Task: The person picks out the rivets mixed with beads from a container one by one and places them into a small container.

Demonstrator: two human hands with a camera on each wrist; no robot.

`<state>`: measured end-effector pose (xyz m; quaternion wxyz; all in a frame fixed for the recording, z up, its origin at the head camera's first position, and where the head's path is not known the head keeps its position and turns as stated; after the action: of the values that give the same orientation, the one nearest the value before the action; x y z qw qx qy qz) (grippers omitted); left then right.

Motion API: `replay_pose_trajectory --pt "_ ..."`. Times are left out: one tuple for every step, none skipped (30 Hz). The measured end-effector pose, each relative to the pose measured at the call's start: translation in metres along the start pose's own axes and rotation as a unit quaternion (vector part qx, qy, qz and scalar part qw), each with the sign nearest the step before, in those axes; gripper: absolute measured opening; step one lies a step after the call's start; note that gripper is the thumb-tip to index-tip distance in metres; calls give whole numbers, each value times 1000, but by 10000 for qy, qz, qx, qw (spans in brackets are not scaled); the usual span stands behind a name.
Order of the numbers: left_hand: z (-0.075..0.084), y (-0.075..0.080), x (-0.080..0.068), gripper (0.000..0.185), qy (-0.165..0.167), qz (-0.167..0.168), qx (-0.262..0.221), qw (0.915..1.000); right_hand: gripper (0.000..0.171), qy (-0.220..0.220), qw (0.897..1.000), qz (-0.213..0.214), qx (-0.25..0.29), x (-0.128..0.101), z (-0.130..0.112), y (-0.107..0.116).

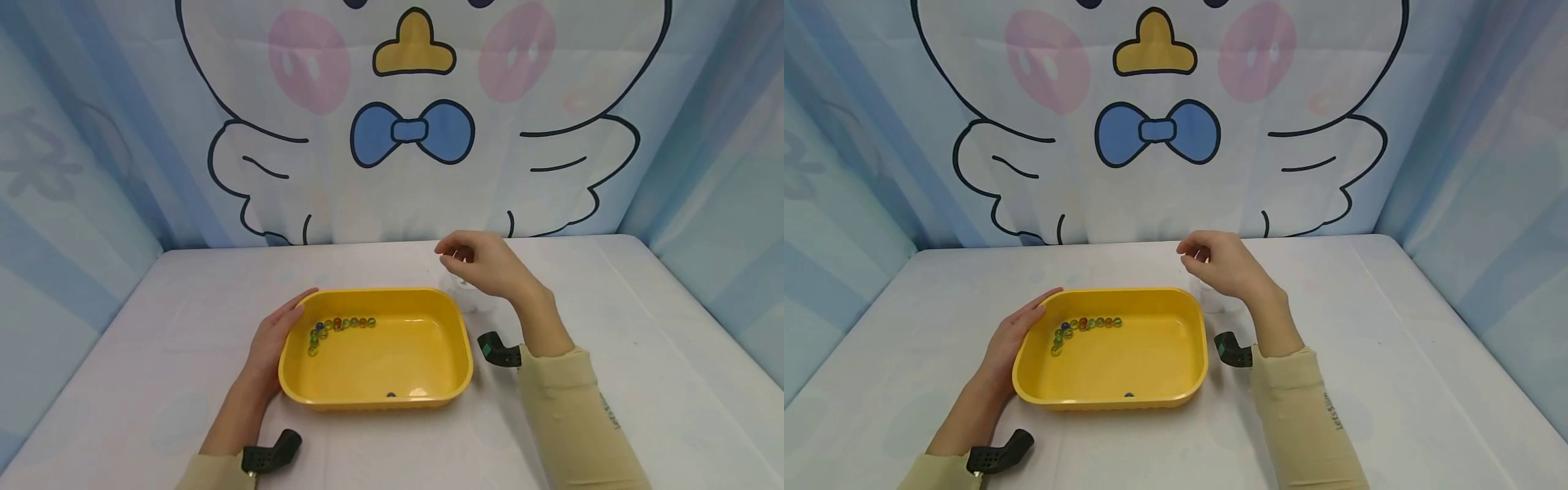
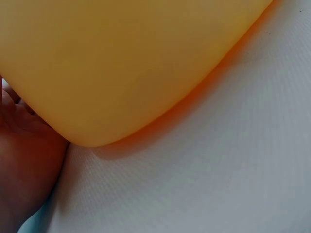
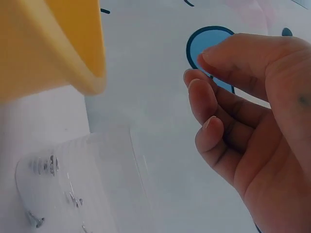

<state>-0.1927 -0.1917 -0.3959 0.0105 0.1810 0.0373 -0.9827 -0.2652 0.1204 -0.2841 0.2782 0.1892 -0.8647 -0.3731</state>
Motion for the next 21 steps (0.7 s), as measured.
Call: replay_pose_trajectory --pt "0 0 0 47 5 8 1 10000 14 30 10000 20 12 1 -1 -1" --pt "0 0 0 47 5 14 0 10000 14 61 10000 36 24 1 -2 -2" --pt "0 0 0 47 5 14 -8 10000 14 100 9999 48 35 2 -3 -2" --pt "0 0 0 47 10 13 -24 10000 14 145 9999 60 40 2 -5 -3" --pt "0 0 0 47 11 13 -34 10000 14 205 9998 72 52 3 -6 -4" --pt "0 0 0 47 13 15 -38 10000 13 258 9996 83 66 3 -7 -4" --pt "0 0 0 47 12 9 -45 10000 13 302 9995 87 77 4 -8 -5" --pt "0 0 0 47 11 4 -55 10000 13 361 9993 95 85 4 -10 -6" --pt "0 0 0 47 15 -3 -62 10000 13 416 9990 110 94 4 -11 -6" --pt "0 0 0 47 10 -11 -69 10000 13 463 9988 126 105 5 -13 -7" --pt "0 0 0 47 9 -12 -70 10000 13 514 9985 149 122 5 -15 -7" --pt "0 0 0 47 10 -15 -74 10000 13 557 9982 171 132 5 -16 -8" --pt "0 0 0 47 10 -16 -78 10000 13 598 9979 190 145 5 -18 -8" --pt "0 0 0 47 8 -13 -76 10000 13 647 9976 208 161 6 -20 -9" --pt "0 0 0 47 7 -14 -78 10000 13 680 9973 215 178 6 -22 -10" --pt "0 0 0 47 3 -11 -72 10000 13 716 9970 219 195 7 -23 -11" --pt "0 0 0 47 -2 -6 -58 10000 13 746 9968 225 203 7 -25 -12" --pt "0 0 0 47 -10 -5 -48 10000 13 767 9966 225 207 8 -26 -13" --pt "0 0 0 47 -13 -7 -42 10000 13 795 9964 226 210 9 -27 -14" --pt "0 0 -1 47 -12 -9 -40 10000 13 824 9961 226 208 9 -28 -15" --pt "0 0 -1 47 -13 -9 -31 10000 13 843 9960 219 201 10 -29 -16"
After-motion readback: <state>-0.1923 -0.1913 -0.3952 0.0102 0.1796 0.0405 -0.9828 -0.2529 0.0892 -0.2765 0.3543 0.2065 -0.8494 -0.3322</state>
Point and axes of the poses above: each hand's wrist, its own x-axis towards the middle knuckle, its own y-axis out of the back of the hand, z = x × y, the point moved 5 cm from there along x, towards the middle knuckle, and after that the axes turned 10 degrees about y, right-handed, at the moved point
